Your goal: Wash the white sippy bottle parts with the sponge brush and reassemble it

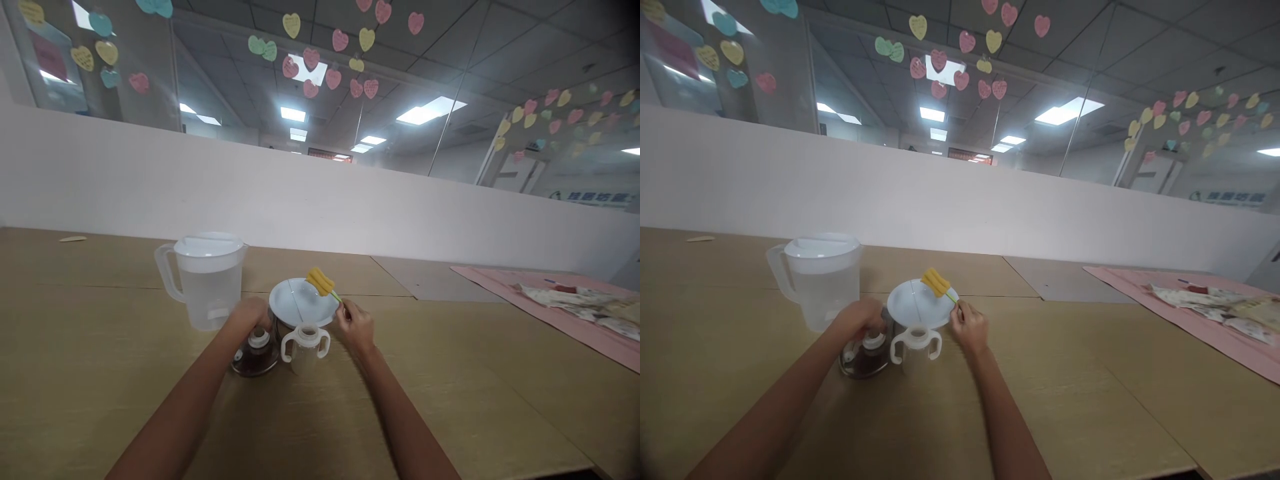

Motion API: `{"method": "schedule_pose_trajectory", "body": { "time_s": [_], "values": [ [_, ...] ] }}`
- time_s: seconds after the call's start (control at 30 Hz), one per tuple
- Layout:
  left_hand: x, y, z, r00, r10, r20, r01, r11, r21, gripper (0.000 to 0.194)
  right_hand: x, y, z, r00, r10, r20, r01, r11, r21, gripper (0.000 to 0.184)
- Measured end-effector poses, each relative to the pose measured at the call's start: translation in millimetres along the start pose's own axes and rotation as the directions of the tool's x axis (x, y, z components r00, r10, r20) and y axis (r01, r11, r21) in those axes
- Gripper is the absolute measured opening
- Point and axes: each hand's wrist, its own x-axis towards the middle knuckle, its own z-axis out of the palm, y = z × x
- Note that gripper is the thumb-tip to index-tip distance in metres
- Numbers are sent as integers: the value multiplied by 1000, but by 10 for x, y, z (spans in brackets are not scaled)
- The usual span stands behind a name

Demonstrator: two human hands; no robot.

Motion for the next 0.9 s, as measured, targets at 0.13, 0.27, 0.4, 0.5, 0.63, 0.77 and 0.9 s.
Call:
{"method": "schedule_pose_trajectory", "body": {
  "time_s": [0.13, 0.27, 0.4, 0.5, 0.63, 0.77, 0.9],
  "values": [
    [-136, 99, -143, 991, 49, -128, -47, 999, 24, 14, -2, 14, 13, 999, 36, 32, -35, 999, -15, 26],
    [-387, 318, -336, 955, 253, -155, -259, 966, -15, 35, -6, 26, 24, 993, 94, 65, -92, 995, -41, 24],
    [-547, 515, -274, 882, 471, -21, -470, 876, -109, 54, -7, 32, 22, 986, 140, 92, -134, 988, -75, 28],
    [-524, 581, -110, 873, 483, 65, -480, 875, -56, 53, -1, 36, 18, 982, 167, 92, -159, 983, -95, 30],
    [-444, 586, -20, 855, 515, 57, -515, 857, -17, 49, 20, 34, 16, 982, 178, 67, -174, 982, -69, 36],
    [-469, 551, -179, 809, 587, -27, -585, 800, -131, 44, 43, 35, 24, 982, 187, 13, -188, 982, 22, 40],
    [-512, 493, -387, 757, 637, -145, -640, 677, -363, 45, 53, 38, 28, 978, 209, 11, -209, 975, 79, 41]
  ]
}}
